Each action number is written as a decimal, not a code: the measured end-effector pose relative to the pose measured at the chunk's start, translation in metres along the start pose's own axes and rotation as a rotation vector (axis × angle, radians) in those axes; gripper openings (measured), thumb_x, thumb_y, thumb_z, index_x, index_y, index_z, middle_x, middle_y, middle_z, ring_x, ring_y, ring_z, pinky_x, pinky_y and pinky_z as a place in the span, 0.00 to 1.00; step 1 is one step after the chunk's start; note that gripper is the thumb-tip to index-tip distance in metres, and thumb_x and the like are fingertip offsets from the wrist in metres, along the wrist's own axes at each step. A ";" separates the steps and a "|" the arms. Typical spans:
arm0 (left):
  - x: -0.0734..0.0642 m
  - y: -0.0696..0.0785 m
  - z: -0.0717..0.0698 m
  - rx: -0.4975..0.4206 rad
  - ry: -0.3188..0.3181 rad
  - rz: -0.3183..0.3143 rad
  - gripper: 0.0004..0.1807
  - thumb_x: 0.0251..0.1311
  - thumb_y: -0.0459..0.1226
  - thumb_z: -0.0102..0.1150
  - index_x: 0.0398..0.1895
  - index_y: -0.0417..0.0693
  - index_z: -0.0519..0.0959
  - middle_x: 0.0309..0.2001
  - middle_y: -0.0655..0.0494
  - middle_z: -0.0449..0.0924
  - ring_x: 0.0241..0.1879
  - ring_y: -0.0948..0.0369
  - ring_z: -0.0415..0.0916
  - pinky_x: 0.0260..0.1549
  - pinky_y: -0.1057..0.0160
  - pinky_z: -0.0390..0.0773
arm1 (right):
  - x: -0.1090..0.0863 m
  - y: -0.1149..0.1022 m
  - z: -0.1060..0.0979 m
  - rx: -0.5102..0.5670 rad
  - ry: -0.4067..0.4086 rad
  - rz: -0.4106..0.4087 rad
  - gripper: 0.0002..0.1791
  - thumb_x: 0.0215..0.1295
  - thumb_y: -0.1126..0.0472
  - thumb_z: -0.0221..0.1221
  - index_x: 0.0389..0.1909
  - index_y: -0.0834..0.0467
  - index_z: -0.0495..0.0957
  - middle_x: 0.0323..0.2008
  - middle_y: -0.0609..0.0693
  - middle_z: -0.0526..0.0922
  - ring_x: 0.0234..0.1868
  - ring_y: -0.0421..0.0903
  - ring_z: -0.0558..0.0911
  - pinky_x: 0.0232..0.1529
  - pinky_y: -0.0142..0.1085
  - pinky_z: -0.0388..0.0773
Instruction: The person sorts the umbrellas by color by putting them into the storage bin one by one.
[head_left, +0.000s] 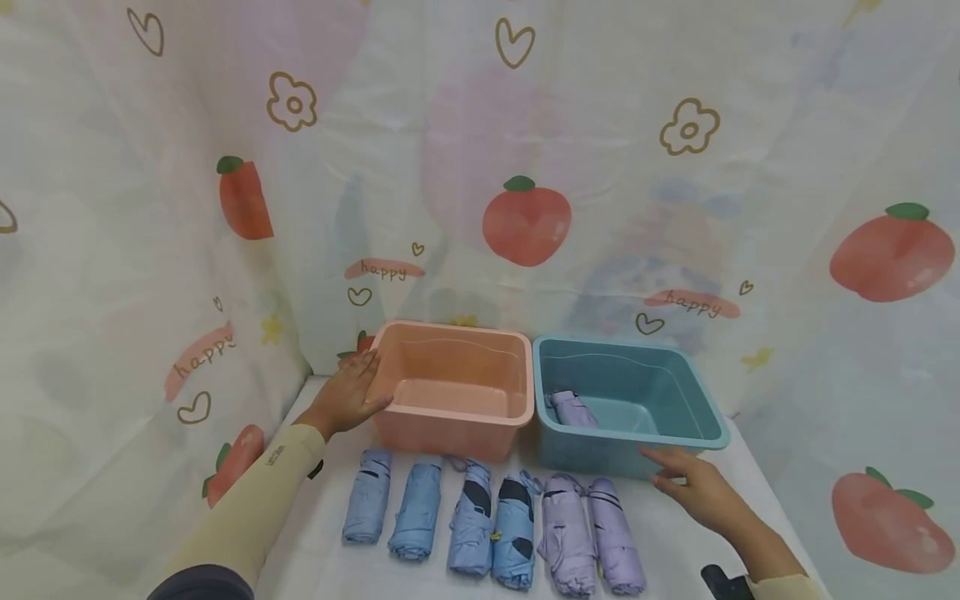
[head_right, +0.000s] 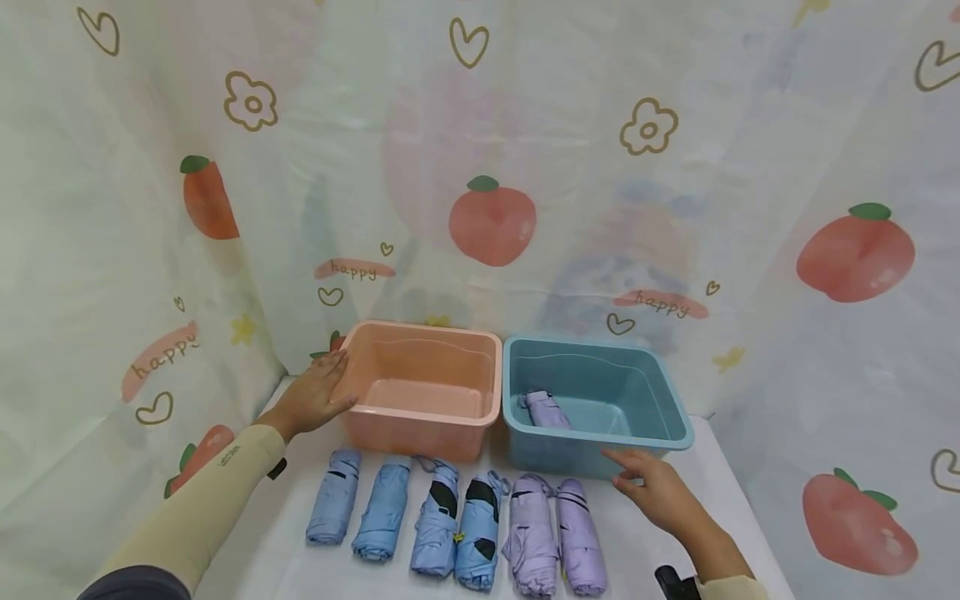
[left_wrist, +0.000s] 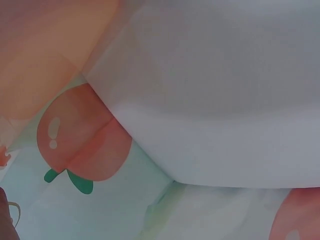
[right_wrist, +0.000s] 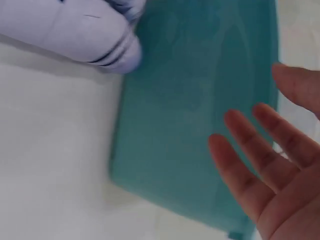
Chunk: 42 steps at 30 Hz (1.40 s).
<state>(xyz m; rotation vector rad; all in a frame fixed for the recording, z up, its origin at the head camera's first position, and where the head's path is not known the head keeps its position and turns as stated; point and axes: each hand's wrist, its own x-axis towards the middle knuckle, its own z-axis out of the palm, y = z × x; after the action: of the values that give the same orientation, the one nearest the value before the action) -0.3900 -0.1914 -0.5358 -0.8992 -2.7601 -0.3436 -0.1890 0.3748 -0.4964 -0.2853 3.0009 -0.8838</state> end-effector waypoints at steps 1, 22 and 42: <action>0.000 0.001 0.000 0.003 -0.002 -0.003 0.48 0.66 0.61 0.46 0.72 0.28 0.54 0.73 0.37 0.51 0.73 0.45 0.47 0.69 0.48 0.50 | -0.004 0.004 0.006 0.010 0.013 0.022 0.24 0.64 0.63 0.62 0.62 0.60 0.75 0.56 0.62 0.76 0.46 0.56 0.82 0.40 0.49 0.81; 0.000 0.006 -0.001 -0.010 0.021 0.008 0.47 0.66 0.59 0.48 0.72 0.28 0.55 0.73 0.36 0.52 0.73 0.45 0.48 0.68 0.47 0.51 | -0.027 0.037 0.085 0.229 -0.180 0.158 0.31 0.61 0.55 0.65 0.63 0.65 0.73 0.58 0.71 0.72 0.44 0.59 0.82 0.44 0.53 0.79; -0.003 0.004 0.003 -0.018 0.055 0.010 0.47 0.66 0.59 0.48 0.71 0.28 0.56 0.73 0.36 0.53 0.72 0.44 0.50 0.67 0.46 0.53 | -0.014 0.012 0.120 0.070 -0.145 0.182 0.32 0.50 0.62 0.70 0.60 0.61 0.77 0.52 0.69 0.78 0.55 0.71 0.73 0.56 0.65 0.65</action>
<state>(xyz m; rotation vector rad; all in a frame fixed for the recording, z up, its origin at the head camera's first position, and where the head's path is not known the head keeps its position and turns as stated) -0.3857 -0.1893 -0.5384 -0.8938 -2.7063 -0.3862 -0.1709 0.3222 -0.6044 -0.0704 2.8017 -0.9058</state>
